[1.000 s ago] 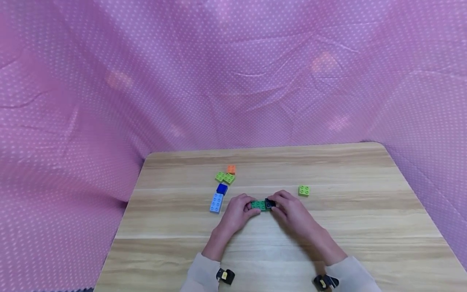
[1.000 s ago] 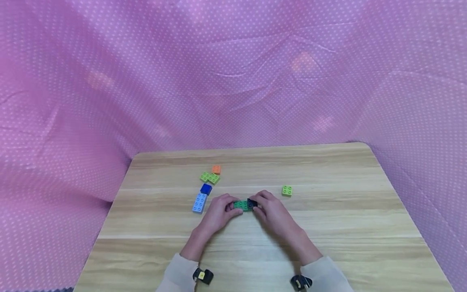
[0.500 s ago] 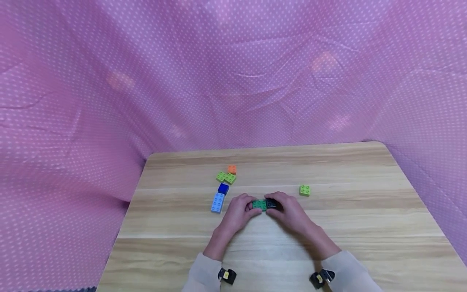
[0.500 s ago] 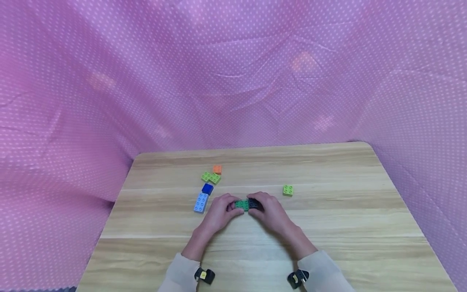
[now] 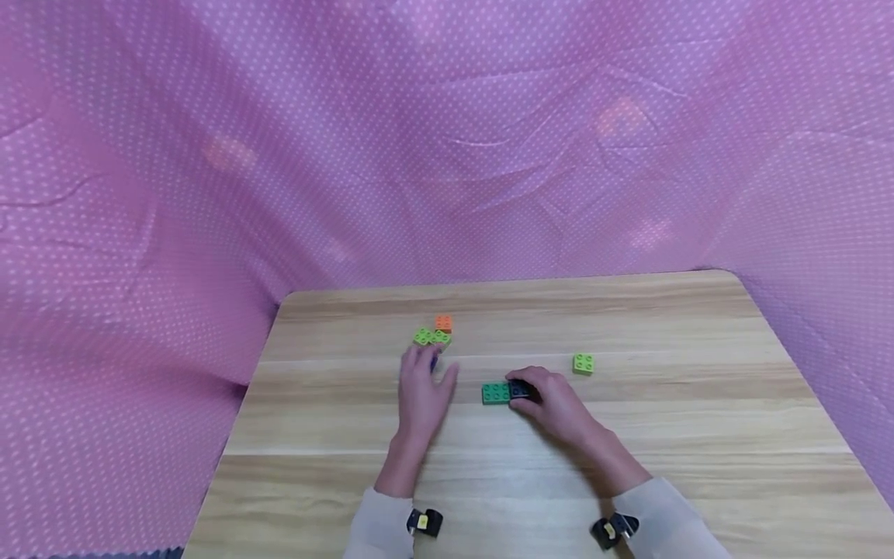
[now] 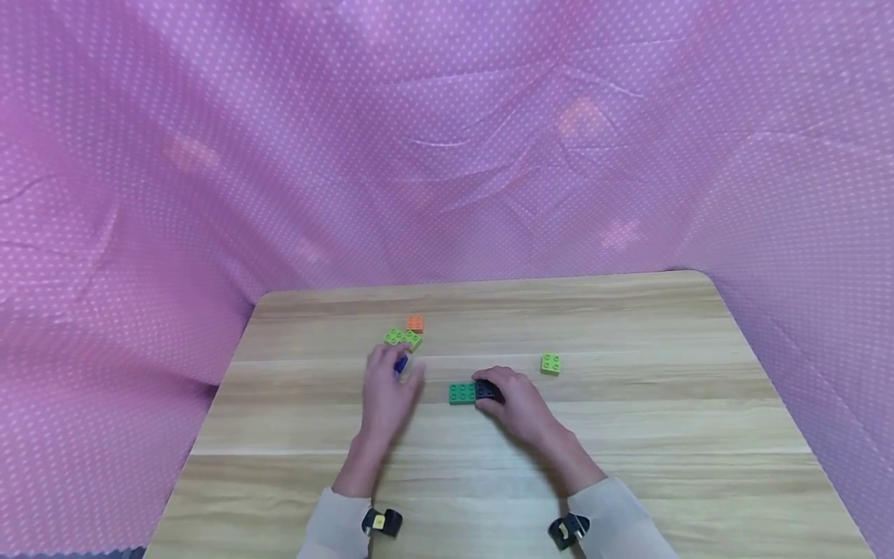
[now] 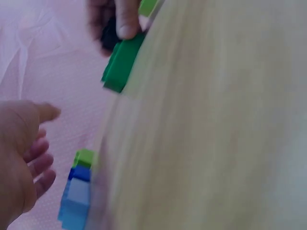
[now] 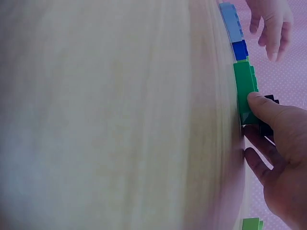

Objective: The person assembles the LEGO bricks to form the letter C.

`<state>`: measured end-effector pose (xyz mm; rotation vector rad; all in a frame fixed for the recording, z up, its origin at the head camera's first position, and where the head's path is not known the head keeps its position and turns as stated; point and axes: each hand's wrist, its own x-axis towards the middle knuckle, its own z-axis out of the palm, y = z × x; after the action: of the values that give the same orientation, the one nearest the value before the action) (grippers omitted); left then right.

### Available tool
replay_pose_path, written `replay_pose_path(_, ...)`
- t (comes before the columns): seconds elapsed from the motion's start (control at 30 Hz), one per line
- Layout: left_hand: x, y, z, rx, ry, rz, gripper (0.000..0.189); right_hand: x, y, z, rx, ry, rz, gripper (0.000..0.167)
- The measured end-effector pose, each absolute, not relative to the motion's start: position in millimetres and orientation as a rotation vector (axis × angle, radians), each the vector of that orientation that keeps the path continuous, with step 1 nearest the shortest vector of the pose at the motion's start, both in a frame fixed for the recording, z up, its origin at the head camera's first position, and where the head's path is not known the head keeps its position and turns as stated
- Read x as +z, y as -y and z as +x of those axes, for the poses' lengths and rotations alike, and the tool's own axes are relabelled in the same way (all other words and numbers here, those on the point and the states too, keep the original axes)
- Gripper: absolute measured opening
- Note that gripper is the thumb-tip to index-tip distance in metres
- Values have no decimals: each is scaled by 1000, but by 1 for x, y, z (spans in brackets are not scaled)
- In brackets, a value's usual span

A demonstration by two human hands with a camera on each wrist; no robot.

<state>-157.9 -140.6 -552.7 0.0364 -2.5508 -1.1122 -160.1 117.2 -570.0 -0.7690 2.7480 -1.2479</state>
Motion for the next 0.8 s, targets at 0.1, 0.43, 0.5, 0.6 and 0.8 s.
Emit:
replay_pose_path(0.1, -551, 153, -164, -1015, 2544, 176, 51, -569, -117, -160, -1244, -2738, -765, 40)
replay_pose_path(0.43, -559, 176, -169, -839, 2759, 326, 61, -568, -117, -160, -1231, -2737, -754, 41)
replay_pose_path(0.5, -559, 176, -170, -819, 2761, 329, 57, -567, -117, -160, -1233, -2735, -752, 42)
replay_pose_path(0.6, -559, 174, -171, -795, 2758, 325, 50, -566, -118, -160, -1244, -2734, -736, 41)
replay_pose_path(0.8, -558, 173, -172, -767, 2762, 307, 42, -567, -117, -160, -1261, -2737, -747, 42)
